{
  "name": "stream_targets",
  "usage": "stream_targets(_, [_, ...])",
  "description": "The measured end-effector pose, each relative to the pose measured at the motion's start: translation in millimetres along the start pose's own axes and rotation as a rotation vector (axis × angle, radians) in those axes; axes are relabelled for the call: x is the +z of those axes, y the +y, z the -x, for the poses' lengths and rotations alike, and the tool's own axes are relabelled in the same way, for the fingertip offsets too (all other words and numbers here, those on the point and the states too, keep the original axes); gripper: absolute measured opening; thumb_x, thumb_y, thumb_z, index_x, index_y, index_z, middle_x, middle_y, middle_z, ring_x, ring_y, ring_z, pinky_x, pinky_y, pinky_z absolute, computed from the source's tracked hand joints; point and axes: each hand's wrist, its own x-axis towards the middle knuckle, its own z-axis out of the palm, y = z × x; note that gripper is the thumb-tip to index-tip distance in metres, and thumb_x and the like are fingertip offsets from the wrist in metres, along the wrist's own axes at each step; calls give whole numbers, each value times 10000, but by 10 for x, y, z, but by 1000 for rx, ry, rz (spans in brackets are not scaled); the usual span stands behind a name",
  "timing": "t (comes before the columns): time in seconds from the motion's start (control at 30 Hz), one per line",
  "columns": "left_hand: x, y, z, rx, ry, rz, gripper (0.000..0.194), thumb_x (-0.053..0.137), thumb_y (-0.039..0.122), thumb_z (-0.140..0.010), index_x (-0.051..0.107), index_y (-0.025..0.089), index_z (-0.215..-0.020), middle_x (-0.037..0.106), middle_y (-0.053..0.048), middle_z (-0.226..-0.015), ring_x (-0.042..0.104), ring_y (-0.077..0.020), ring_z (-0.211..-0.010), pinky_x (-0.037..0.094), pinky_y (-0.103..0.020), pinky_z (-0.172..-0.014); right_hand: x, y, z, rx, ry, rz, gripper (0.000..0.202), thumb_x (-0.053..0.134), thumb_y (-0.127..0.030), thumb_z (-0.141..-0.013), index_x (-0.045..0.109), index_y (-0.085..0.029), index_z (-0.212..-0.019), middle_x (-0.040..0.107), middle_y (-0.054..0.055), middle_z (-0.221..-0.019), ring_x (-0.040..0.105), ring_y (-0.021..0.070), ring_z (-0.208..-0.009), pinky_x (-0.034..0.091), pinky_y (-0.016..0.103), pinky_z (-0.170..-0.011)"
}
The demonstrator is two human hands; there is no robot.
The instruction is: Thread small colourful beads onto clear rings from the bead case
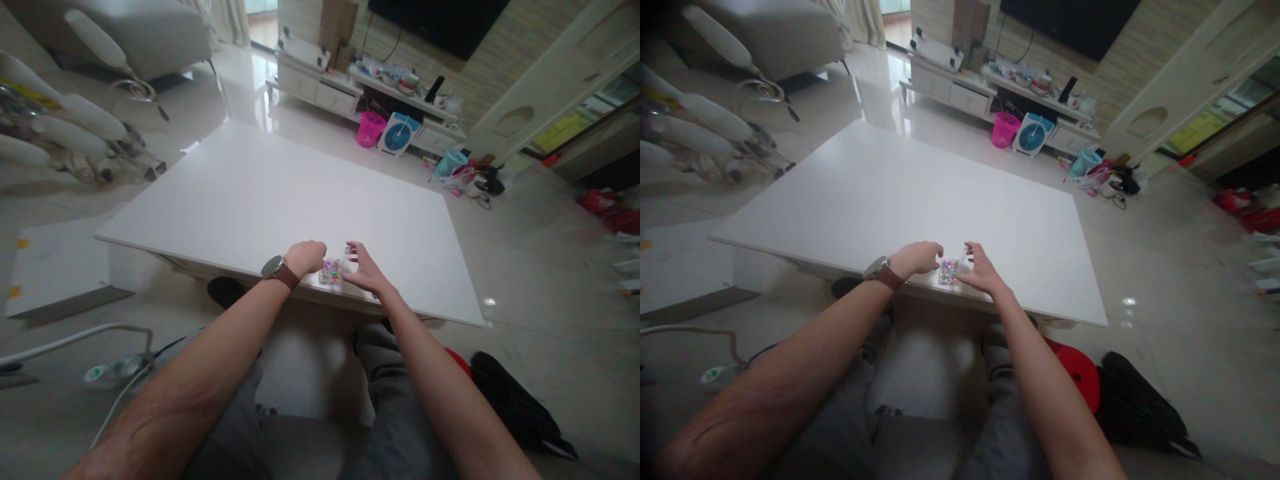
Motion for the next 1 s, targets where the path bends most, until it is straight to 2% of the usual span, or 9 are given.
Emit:
stream_targets(0.13, [8,1,38,-34,-15,-17,399,556,195,-916,672,184,-1298,698,-161,-1302,675,-308,-1184,548,-409,-963,213,-127,-92,-32,-64,-96,731,716,-180,-641,416,-277,-1300,497,89,-1348,517,257,-1276,494,431,-1002])
stream_targets(0.27, [21,-1,69,-47,-11,-16,389,524,192,-929,677,175,-1285,700,-164,-1294,675,-313,-1185,548,-421,-969,246,-88,-121,3,-168,-110,741,751,-209,-671,436,-290,-1337,527,71,-1392,512,257,-1314,456,443,-1060])
stream_targets(0.43, [8,-6,79,-56,-32,-18,396,544,271,-943,664,180,-1308,688,-171,-1316,668,-311,-1196,543,-417,-978,129,118,-73,66,-200,101,788,844,-321,-657,507,-275,-1367,519,87,-1410,454,302,-1337,339,522,-1158])
stream_targets(0.57, [-9,11,80,-51,-29,-2,397,555,299,-944,666,189,-1309,683,-161,-1331,660,-305,-1211,537,-404,-990,92,268,-15,75,-210,215,766,850,-377,-684,526,-249,-1367,519,104,-1356,473,308,-1279,367,529,-1127])
stream_targets(0.63, [-11,26,78,-47,-25,5,395,551,320,-949,668,199,-1306,684,-152,-1334,659,-297,-1213,532,-393,-994,109,287,7,91,-226,269,794,854,-367,-678,515,-250,-1386,501,118,-1361,470,324,-1283,387,545,-1103])
stream_targets(0.7, [-10,40,76,-40,-29,17,399,545,341,-953,669,202,-1306,684,-151,-1335,660,-294,-1208,531,-388,-992,138,267,17,112,-237,333,906,881,-355,-635,472,-256,-1437,468,138,-1412,447,356,-1311,399,577,-1078])
stream_targets(0.8, [-5,52,72,-20,-41,32,411,532,375,-961,672,196,-1303,681,-162,-1337,662,-297,-1203,530,-393,-988,184,203,5,75,-237,371,1025,906,-355,-610,403,-280,-1500,428,138,-1502,416,370,-1356,392,595,-1079])
stream_targets(0.87, [3,52,67,-19,-41,30,419,521,393,-966,671,199,-1306,679,-160,-1341,661,-296,-1205,527,-390,-988,208,169,-17,30,-242,362,955,892,-340,-650,431,-297,-1485,461,113,-1502,434,347,-1355,392,570,-1090])
stream_targets(1.0, [27,39,53,-27,-34,22,424,512,393,-966,669,205,-1312,678,-151,-1346,657,-294,-1211,526,-385,-987,227,165,-58,4,-249,351,768,879,-299,-683,556,-292,-1380,571,90,-1382,519,309,-1261,428,521,-1062])
